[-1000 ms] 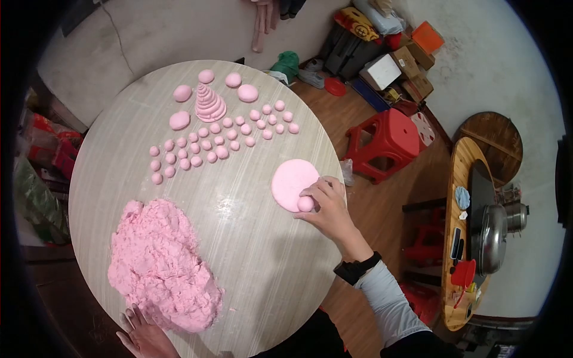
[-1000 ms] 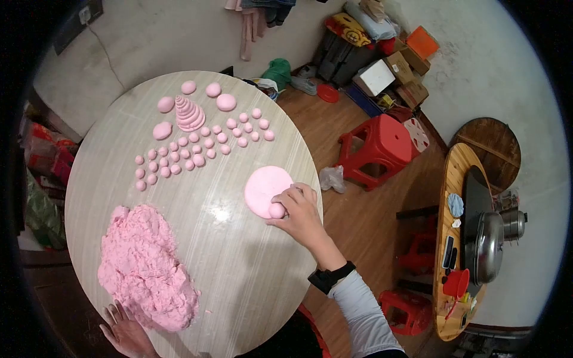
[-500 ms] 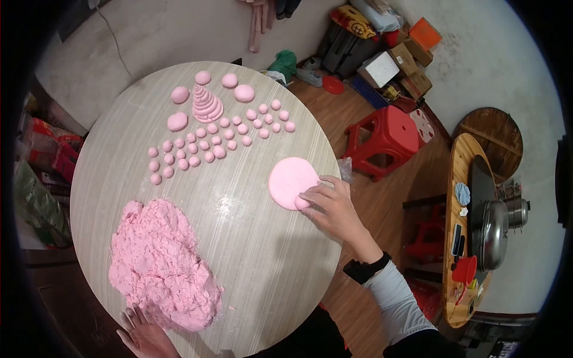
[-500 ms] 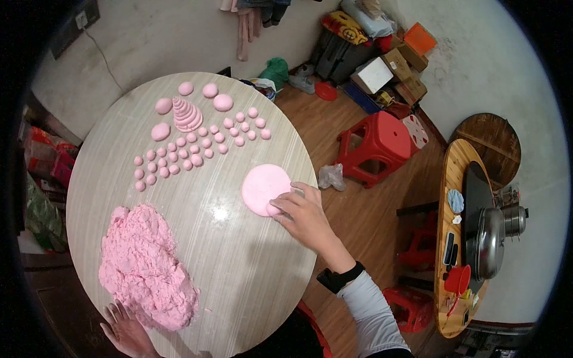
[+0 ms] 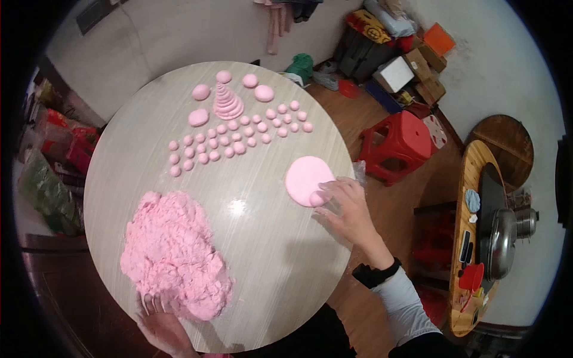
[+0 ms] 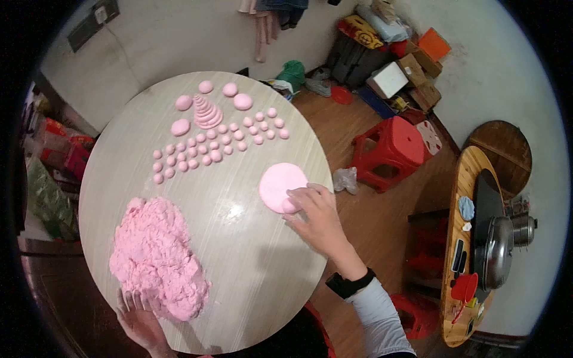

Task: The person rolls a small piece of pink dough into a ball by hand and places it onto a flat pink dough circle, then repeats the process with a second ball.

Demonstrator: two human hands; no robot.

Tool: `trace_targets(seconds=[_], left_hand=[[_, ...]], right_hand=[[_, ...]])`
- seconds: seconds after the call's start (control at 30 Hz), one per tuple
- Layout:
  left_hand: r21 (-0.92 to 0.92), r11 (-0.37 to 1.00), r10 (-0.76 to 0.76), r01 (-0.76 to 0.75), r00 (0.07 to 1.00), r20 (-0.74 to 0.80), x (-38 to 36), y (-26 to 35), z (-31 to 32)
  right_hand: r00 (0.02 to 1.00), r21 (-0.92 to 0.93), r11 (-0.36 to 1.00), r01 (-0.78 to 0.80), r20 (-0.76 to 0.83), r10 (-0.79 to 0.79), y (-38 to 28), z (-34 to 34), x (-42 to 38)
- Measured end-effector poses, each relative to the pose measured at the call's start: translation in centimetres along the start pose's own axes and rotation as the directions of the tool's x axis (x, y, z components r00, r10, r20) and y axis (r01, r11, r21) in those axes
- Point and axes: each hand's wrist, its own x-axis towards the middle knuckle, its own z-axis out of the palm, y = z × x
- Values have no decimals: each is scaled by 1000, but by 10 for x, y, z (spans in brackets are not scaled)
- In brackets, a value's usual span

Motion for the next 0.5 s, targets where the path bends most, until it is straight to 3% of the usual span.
trace_targets(seconds=[0.03, 0.1, 0.17, 0.2, 0.23, 0.3, 0.37, 0.43, 0.5], left_hand=[[191, 981, 59, -33, 989, -132, -2, -3, 13], [318, 947, 43, 30, 975, -219, -4, -8, 31], [407, 913, 22, 33, 991, -129, -5, -13, 22], [417, 908, 13, 35, 994, -113, -6, -16, 16], [420, 907, -4, 42, 996, -93, -6, -19, 12], [433, 901, 10, 30, 996, -91, -7, -16, 8], [506, 860, 13, 69, 988, -156, -7, -10, 3], [450, 893, 32, 22, 993, -111, -6, -4, -8], [386, 922, 47, -19, 997, -63, -6, 2, -17]], right_hand=[[999, 46, 999, -6, -33, 7, -14, -6, 1], [1000, 197, 980, 14, 3, -15, -43, -6, 3], [945, 343, 935, 94, 265, -192, -68, 8, 1], [917, 465, 869, 171, 246, -313, -86, 21, 3], [914, 477, 861, 180, 243, -326, -105, 35, 3], [815, 565, 770, 295, 272, -512, -134, 65, 2], [772, 553, 768, 324, 315, -552, -149, 92, -3], [726, 547, 761, 349, 356, -589, -161, 106, -8], [562, 446, 784, 431, 547, -620, -168, 110, -13]])
